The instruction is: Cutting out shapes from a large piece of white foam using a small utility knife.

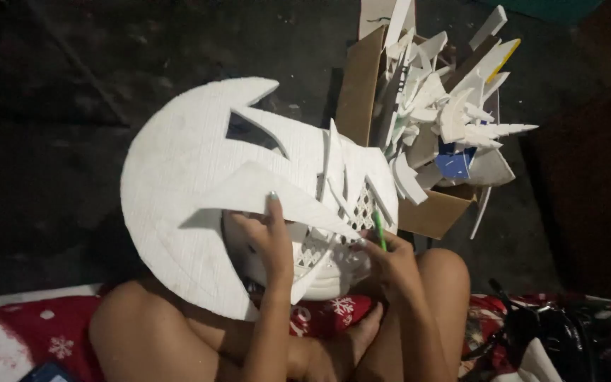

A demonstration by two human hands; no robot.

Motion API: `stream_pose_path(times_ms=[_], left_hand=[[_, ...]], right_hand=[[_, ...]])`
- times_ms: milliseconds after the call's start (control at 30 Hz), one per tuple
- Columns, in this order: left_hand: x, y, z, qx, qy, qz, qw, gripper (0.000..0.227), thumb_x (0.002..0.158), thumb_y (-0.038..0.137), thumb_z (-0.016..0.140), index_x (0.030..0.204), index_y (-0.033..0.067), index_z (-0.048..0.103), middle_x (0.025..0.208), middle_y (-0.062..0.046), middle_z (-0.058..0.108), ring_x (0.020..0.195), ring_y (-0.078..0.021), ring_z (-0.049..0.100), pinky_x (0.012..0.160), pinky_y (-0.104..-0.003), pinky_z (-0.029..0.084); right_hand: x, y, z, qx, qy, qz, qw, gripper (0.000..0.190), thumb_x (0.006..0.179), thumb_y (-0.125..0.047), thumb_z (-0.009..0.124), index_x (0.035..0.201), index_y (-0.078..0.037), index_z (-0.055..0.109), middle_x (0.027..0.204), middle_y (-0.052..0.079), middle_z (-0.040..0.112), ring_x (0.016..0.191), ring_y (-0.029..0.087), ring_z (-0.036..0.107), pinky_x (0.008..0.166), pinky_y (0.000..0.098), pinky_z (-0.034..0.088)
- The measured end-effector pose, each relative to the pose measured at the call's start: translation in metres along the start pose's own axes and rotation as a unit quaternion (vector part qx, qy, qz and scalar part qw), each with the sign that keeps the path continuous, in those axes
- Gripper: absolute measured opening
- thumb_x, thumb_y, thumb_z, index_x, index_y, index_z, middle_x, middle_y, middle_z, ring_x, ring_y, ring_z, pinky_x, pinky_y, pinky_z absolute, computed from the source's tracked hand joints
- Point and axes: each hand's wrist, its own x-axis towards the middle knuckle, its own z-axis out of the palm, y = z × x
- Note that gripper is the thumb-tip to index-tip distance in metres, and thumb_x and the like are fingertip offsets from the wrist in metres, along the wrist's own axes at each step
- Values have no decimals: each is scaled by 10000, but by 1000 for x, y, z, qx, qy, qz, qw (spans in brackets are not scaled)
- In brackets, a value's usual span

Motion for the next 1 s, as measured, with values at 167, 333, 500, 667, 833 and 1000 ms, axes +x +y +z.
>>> stream_pose_path(times_ms=[167, 333, 500, 667, 833, 1000], left_hand=[[-3, -37, -11, -49, -78, -12, 996, 610, 920, 476, 508, 1355, 103, 298, 1187, -168, 467, 1055, -266, 461, 889, -365, 353], [4, -41, -18, -135, -150, 56, 978, 502, 935, 353, 442, 1359, 95, 360, 938, -183, 670, 681, -197, 680, 560, -236, 532], [10, -49, -17, -88, -249, 28, 964, 469, 810, 196, 622, 1189, -75, 575, 921, -212, 652, 750, -215, 636, 644, -290, 544], [-1, -10, -13, 50, -248, 127, 959, 219, 802, 179, 719, 662, 71, 591, 496, -46, 570, 471, -88, 488, 476, -240, 436], [11, -46, -18, 7, -214, 32, 976, 321, 789, 159, 746, 1033, 16, 595, 820, -126, 667, 682, -161, 636, 578, -297, 569], [3, -20, -16, -21, -263, 32, 964, 330, 818, 90, 612, 1115, -42, 554, 914, -123, 648, 736, -164, 598, 650, -252, 501]], right_hand=[[95, 31, -53, -29, 28, -77, 996, 149, 779, -90, 701, 890, -2, 653, 651, 85, 547, 529, 161, 484, 506, 281, 351], [111, -77, -82, 77, 22, -71, 994, 188, 767, -180, 713, 862, -119, 562, 557, -7, 484, 382, 72, 445, 376, 207, 330], [146, -142, -92, -179, -80, -112, 974, 143, 674, 31, 678, 812, 26, 644, 482, 86, 415, 290, 102, 287, 236, 264, 238], [143, -139, -51, -67, -95, -110, 987, 208, 801, -97, 647, 1000, -36, 624, 639, 119, 531, 328, 62, 301, 244, 208, 190], [132, -23, -21, -181, 120, -148, 965, 265, 872, -60, 546, 1050, 133, 583, 867, 312, 612, 813, 413, 652, 619, 469, 483], [18, -5, 35, 44, -37, 72, 996, 184, 792, -48, 675, 969, -9, 701, 627, 76, 589, 364, 76, 320, 298, 213, 215]])
